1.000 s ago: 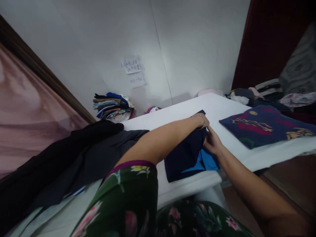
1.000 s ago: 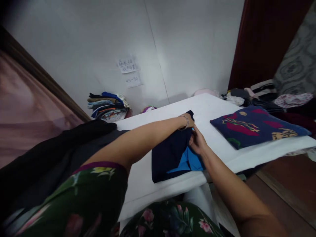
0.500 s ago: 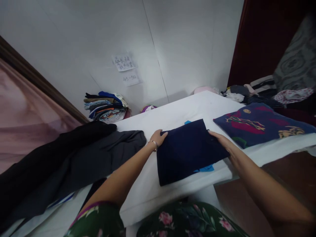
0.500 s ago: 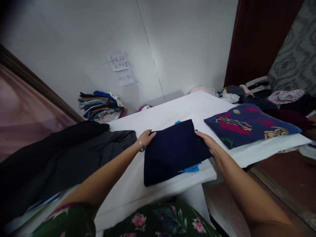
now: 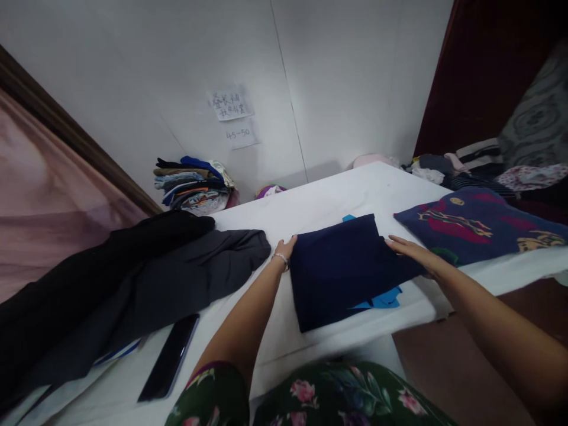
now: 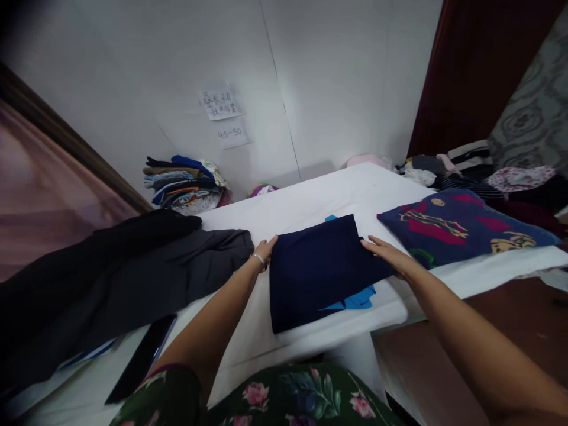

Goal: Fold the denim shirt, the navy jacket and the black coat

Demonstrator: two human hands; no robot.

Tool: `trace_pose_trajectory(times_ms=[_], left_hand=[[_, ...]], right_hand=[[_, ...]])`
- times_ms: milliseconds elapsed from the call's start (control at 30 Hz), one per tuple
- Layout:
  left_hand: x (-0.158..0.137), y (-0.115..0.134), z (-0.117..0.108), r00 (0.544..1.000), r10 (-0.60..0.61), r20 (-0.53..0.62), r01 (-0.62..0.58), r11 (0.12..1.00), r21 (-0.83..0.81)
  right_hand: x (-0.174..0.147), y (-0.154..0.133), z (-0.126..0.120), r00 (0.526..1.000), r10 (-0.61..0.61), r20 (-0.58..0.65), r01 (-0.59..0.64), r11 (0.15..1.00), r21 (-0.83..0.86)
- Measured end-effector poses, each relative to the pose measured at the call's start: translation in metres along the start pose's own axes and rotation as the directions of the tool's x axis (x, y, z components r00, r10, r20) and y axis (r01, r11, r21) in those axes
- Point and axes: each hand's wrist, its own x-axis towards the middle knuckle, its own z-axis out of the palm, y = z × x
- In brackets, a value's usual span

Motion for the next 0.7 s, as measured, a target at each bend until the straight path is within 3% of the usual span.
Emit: trace_pose_trajectory(times_ms=[100,167,300,367,433,500,567,600,700], left_hand=[[0.005,0.007,0.009,0.999,-0.025,0.047,0.026,0.999,-0.021],[0.008,0.014,0.010,0.998,-0.009,0.061,0.011,0.999,-0.037],[0.027,0.032,-0.015,0.995,0.103,-0.005,-0.103,0.994,-0.046],[0.041,0.037,-0.033,0.987,0.159,-0.036,-0.158,0.987,0.030],[0.049,0.037,-0.046,0.983,0.176,-0.055,-0.168,0.979,0.114],[0.043,0.032,-0.052,0.976,0.202,-0.087,-0.185,0.968,0.166],[0.020,0.023,-0.050,0.936,0.333,-0.118,-0.304,0.929,0.212],[0.002,0.017,-0.047,0.895,0.431,-0.116,-0.395,0.886,0.243],[-0.061,-0.003,-0.032,0.715,0.699,-0.021,-0.668,0.692,0.275]], right_hand=[[-0.019,-0.007,0.005,0.982,0.031,0.189,-0.056,0.990,0.128],[-0.024,-0.011,0.013,0.968,0.004,0.252,-0.059,0.976,0.211],[-0.020,-0.008,0.042,0.994,-0.037,0.104,0.004,0.954,0.300],[-0.018,-0.003,0.059,0.992,-0.073,0.106,0.037,0.951,0.308],[-0.016,0.002,0.072,0.984,-0.116,0.139,0.074,0.958,0.277],[-0.012,0.004,0.076,0.984,-0.158,0.081,0.143,0.976,0.165],[-0.004,0.000,0.069,0.966,-0.252,-0.047,0.251,0.967,-0.036],[0.002,-0.005,0.063,0.941,-0.325,-0.098,0.309,0.940,-0.145],[0.023,-0.033,0.048,0.849,-0.517,-0.108,0.450,0.815,-0.364]])
